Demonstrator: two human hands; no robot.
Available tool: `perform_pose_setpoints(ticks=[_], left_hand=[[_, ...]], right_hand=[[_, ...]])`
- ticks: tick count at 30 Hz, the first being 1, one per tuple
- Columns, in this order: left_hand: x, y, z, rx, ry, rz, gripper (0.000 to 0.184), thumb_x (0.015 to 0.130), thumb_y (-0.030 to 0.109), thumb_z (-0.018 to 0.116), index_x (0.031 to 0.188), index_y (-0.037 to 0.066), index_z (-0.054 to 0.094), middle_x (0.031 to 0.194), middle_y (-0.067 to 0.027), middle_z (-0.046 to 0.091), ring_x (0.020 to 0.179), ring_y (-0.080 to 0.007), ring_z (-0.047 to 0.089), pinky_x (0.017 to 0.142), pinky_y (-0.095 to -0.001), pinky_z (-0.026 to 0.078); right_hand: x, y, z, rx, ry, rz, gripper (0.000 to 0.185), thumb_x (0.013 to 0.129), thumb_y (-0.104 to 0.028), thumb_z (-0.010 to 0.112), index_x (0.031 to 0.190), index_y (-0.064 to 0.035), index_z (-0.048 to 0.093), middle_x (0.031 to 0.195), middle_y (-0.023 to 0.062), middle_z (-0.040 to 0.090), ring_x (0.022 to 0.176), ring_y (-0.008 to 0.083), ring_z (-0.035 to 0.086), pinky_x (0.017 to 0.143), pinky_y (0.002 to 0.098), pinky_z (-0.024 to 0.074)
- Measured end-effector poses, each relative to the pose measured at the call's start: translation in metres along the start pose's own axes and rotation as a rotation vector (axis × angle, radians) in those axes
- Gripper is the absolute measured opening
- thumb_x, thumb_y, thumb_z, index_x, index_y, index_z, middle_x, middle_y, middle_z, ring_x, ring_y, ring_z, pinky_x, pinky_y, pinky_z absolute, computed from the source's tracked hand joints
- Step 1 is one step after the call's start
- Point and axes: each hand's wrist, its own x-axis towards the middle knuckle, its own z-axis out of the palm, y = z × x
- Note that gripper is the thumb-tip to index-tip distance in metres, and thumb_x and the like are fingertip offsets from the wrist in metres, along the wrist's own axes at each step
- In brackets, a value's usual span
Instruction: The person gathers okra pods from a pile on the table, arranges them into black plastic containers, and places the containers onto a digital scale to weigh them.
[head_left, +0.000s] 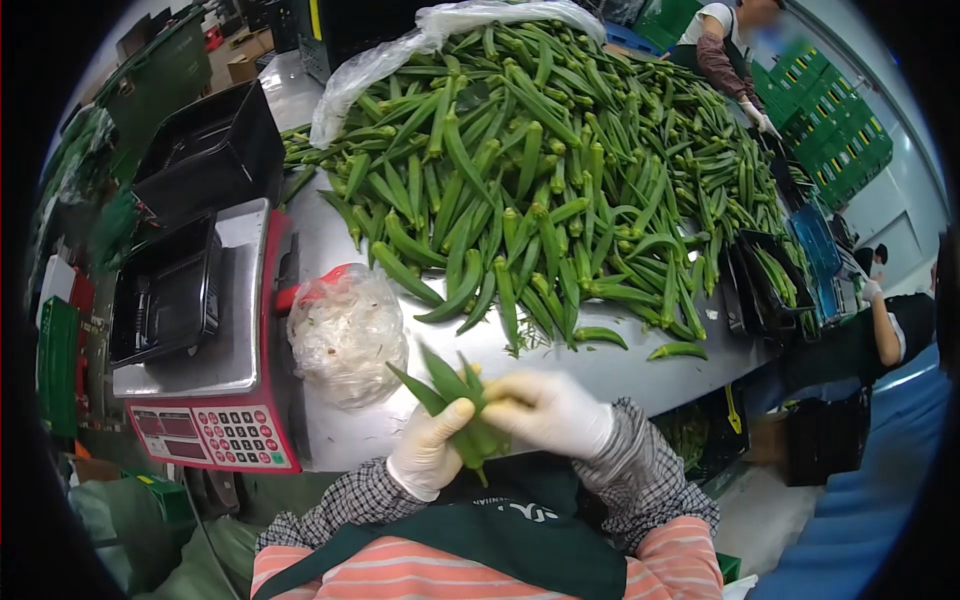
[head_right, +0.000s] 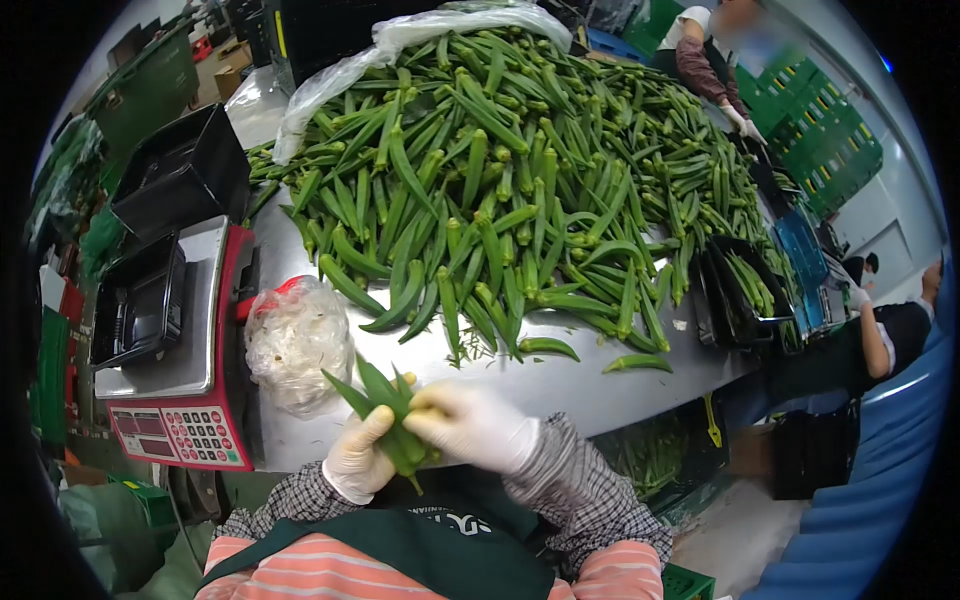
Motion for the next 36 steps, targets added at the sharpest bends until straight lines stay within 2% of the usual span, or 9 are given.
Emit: perform_pose_setpoints(ticks=[2,7,12,15,24,28,31,32,36], left_hand=[[0.001,0.004,-0.011,-0.02,-0.03,-0.079,0.049,0.084,0.015,0.063,0.125,0.001,0.039,0.105,-0.0131,0.058,0.097,-0.0253,0.058,0.088,-0.0423,0.047],[-0.003,0.01,-0.016,-0.111,-0.07,-0.124,0.047,0.084,0.017,0.062,0.124,0.001,0.043,0.103,-0.0133,0.059,0.099,-0.0265,0.056,0.089,-0.0431,0.046],[-0.012,0.022,-0.022,-0.086,-0.076,-0.068,0.051,0.083,0.017,0.062,0.127,0.0,0.041,0.104,-0.0134,0.058,0.099,-0.027,0.056,0.091,-0.043,0.044],[-0.019,0.032,-0.023,-0.076,-0.05,-0.024,0.052,0.083,0.016,0.062,0.127,0.0,0.041,0.105,-0.0137,0.058,0.099,-0.0271,0.056,0.091,-0.0432,0.044],[-0.016,0.025,-0.03,-0.089,-0.073,-0.072,0.051,0.083,0.017,0.062,0.126,0.0,0.042,0.104,-0.0144,0.059,0.098,-0.0278,0.056,0.09,-0.0439,0.044],[-0.023,0.023,-0.03,-0.115,-0.092,-0.062,0.049,0.083,0.017,0.062,0.125,0.0,0.043,0.104,-0.0144,0.059,0.097,-0.0282,0.057,0.09,-0.0443,0.045],[-0.026,0.023,-0.034,-0.101,-0.052,-0.059,0.049,0.083,0.017,0.062,0.125,0.0,0.043,0.104,-0.0143,0.059,0.097,-0.0283,0.057,0.09,-0.0444,0.045],[-0.026,0.021,-0.034,-0.1,-0.051,-0.063,0.049,0.083,0.017,0.062,0.125,0.0,0.043,0.104,-0.0144,0.059,0.097,-0.0283,0.057,0.09,-0.0444,0.045],[-0.026,0.016,-0.027,-0.073,-0.071,-0.1,0.049,0.083,0.018,0.062,0.125,0.0,0.044,0.103,-0.0143,0.059,0.097,-0.0283,0.057,0.09,-0.0443,0.045]], right_hand=[[0.01,-0.007,0.006,-0.172,0.075,-0.27,0.015,0.078,-0.011,0.068,0.091,-0.0041,0.064,0.08,0.0109,0.061,0.068,0.0229,0.061,0.061,0.0284,0.0485],[0.087,0.02,-0.028,-0.77,0.489,-0.357,0.011,0.075,-0.008,0.062,0.085,-0.0083,0.065,0.08,0.0078,0.059,0.081,0.0247,0.057,0.071,0.0348,0.0453],[0.145,0.036,-0.04,-1.296,-0.029,0.016,0.023,0.079,-0.012,0.054,0.101,-0.0128,0.063,0.093,0.0078,0.059,0.091,0.0231,0.057,0.079,0.036,0.0416],[0.151,0.027,-0.04,-1.37,-0.156,0.094,0.021,0.081,-0.012,0.054,0.1,-0.0133,0.063,0.092,0.0075,0.06,0.092,0.0223,0.058,0.079,0.0359,0.0414],[0.161,0.032,-0.047,-1.427,-0.23,-0.063,0.017,0.081,-0.013,0.054,0.095,-0.0129,0.064,0.094,0.0069,0.058,0.091,0.0212,0.059,0.076,0.0339,0.0429],[0.151,0.043,-0.056,-1.194,-0.013,-0.299,0.013,0.08,-0.011,0.058,0.091,-0.0106,0.064,0.088,0.0062,0.058,0.087,0.0193,0.058,0.076,0.0321,0.0447],[0.137,0.032,-0.052,-0.217,0.457,-0.245,0.011,0.081,-0.008,0.062,0.091,-0.0087,0.064,0.085,0.0037,0.059,0.081,0.0142,0.057,0.072,0.0265,0.0462],[0.134,0.024,-0.055,0.212,0.497,-0.056,0.01,0.082,-0.008,0.065,0.091,-0.0067,0.064,0.083,0.0019,0.061,0.072,0.0103,0.056,0.067,0.0222,0.0465],[0.109,0.01,-0.067,0.646,0.458,0.051,0.017,0.086,-0.017,0.063,0.094,-0.0023,0.063,0.08,0.0041,0.064,0.065,0.0116,0.06,0.061,0.0233,0.0485]])
